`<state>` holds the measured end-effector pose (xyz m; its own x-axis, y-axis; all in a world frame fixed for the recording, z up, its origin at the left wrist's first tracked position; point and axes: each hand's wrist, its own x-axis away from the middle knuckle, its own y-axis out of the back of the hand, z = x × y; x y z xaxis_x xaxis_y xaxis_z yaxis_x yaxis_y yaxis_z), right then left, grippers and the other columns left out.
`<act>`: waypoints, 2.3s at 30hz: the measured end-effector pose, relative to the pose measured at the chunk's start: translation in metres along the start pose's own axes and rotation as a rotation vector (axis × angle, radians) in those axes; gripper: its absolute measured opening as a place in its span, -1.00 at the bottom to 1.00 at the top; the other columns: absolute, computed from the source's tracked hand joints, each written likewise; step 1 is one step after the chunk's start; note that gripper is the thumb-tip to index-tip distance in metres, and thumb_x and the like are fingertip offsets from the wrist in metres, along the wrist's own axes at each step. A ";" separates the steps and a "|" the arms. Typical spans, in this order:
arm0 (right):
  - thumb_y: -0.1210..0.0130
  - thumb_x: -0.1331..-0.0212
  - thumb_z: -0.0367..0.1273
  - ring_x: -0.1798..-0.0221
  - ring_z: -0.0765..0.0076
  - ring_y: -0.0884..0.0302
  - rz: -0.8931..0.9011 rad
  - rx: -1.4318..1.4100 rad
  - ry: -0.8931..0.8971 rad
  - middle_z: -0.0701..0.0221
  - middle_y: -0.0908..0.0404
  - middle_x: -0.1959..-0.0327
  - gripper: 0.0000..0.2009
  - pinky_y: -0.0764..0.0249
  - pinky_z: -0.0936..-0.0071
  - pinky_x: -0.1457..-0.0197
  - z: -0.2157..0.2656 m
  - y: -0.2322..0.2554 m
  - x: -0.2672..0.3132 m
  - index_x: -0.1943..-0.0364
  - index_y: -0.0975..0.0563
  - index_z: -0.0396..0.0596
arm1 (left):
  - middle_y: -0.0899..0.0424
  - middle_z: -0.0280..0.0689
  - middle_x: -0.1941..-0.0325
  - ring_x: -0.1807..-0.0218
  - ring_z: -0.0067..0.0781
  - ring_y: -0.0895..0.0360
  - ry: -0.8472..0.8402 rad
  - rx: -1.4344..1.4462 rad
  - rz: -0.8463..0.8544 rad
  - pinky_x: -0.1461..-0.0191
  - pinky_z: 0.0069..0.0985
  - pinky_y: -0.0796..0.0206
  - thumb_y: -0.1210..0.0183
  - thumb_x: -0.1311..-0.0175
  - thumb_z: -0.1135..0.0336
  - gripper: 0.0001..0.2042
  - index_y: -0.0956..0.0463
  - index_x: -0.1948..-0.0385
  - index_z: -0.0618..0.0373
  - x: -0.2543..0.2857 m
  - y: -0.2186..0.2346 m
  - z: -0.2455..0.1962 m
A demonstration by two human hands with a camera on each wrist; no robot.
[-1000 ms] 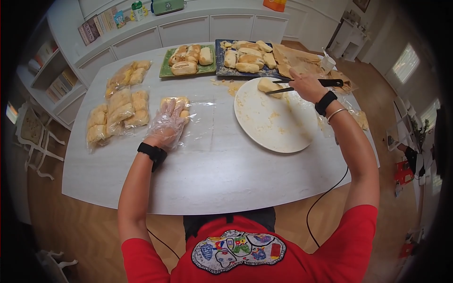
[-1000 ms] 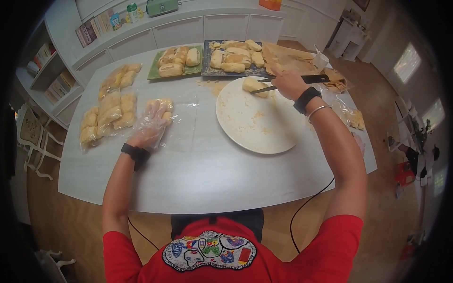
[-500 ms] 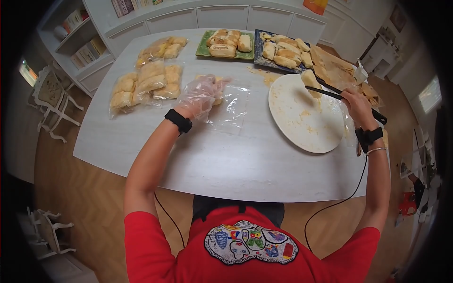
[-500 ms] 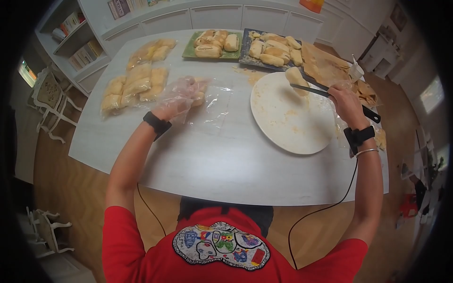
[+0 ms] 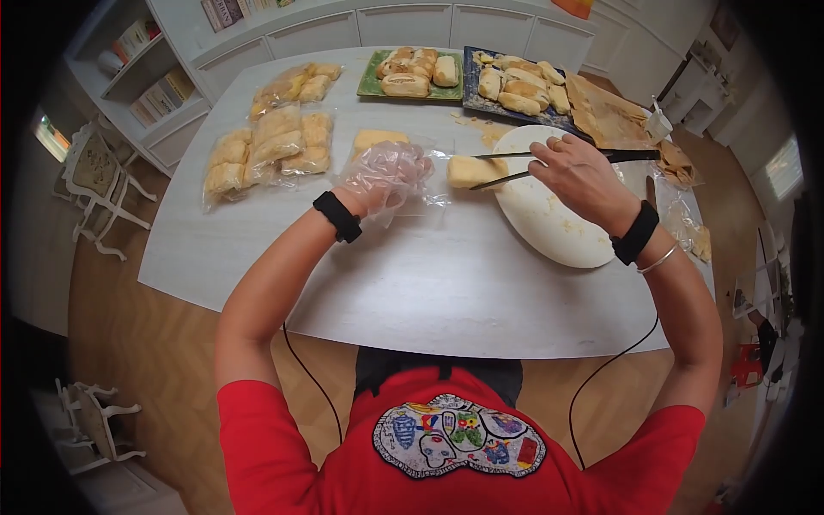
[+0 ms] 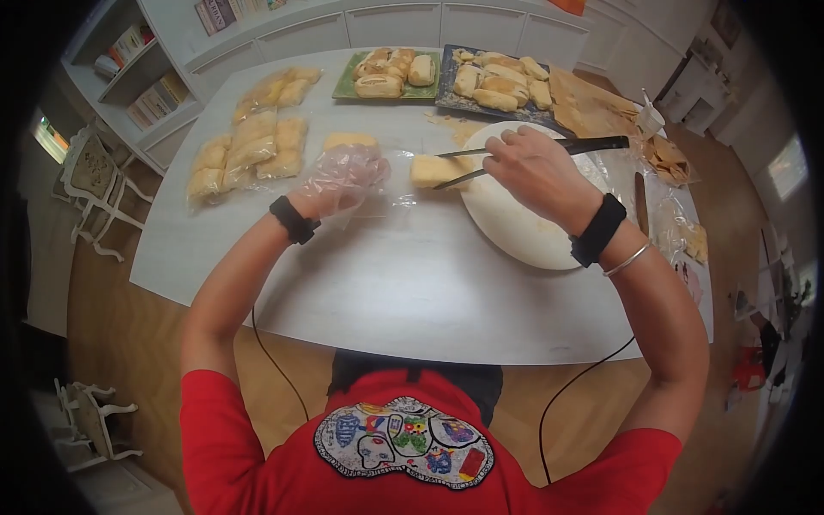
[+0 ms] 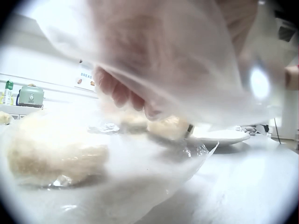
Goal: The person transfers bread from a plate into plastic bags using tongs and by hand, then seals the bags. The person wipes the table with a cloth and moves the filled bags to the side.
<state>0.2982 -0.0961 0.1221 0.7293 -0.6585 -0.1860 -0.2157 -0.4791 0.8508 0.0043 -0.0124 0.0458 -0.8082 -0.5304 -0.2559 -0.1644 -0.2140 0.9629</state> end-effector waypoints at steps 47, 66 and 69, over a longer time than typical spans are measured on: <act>-0.09 -0.13 -0.46 0.20 0.12 -0.52 0.067 -0.510 -0.059 0.36 -0.52 0.29 -0.97 -0.46 0.24 0.12 0.033 -0.029 -0.017 0.40 -0.53 -0.11 | -0.21 -0.09 -0.45 -0.50 0.00 -0.02 0.064 -0.100 0.352 -0.57 -0.24 0.14 0.31 -0.48 0.39 -0.61 -0.26 -0.28 0.22 0.018 -0.039 0.070; -0.15 -0.14 -0.45 0.13 0.10 -0.51 0.087 -0.546 -0.167 0.34 -0.53 0.15 -0.93 -0.47 0.25 0.08 0.022 -0.016 0.008 0.34 -0.52 -0.15 | -0.09 -0.09 -0.50 -0.50 -0.08 -0.05 0.201 -0.103 0.187 -0.49 -0.10 0.05 0.24 -0.44 -0.08 -0.44 -0.14 -0.39 -0.03 0.025 -0.041 0.036; -0.13 -0.14 -0.46 0.13 0.11 -0.52 0.032 -0.535 -0.328 0.35 -0.54 0.19 -0.95 -0.46 0.26 0.10 0.002 -0.009 0.053 0.36 -0.52 -0.13 | -0.17 -0.11 -0.47 -0.49 -0.10 -0.10 0.135 -0.195 0.115 -0.46 -0.11 0.00 0.17 -0.42 -0.02 -0.47 -0.19 -0.36 -0.01 0.028 -0.055 0.041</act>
<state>0.3377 -0.1283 0.1035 0.4720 -0.8522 -0.2257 0.1831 -0.1557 0.9707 -0.0326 0.0175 -0.0111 -0.7300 -0.6626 -0.1675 0.0466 -0.2928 0.9550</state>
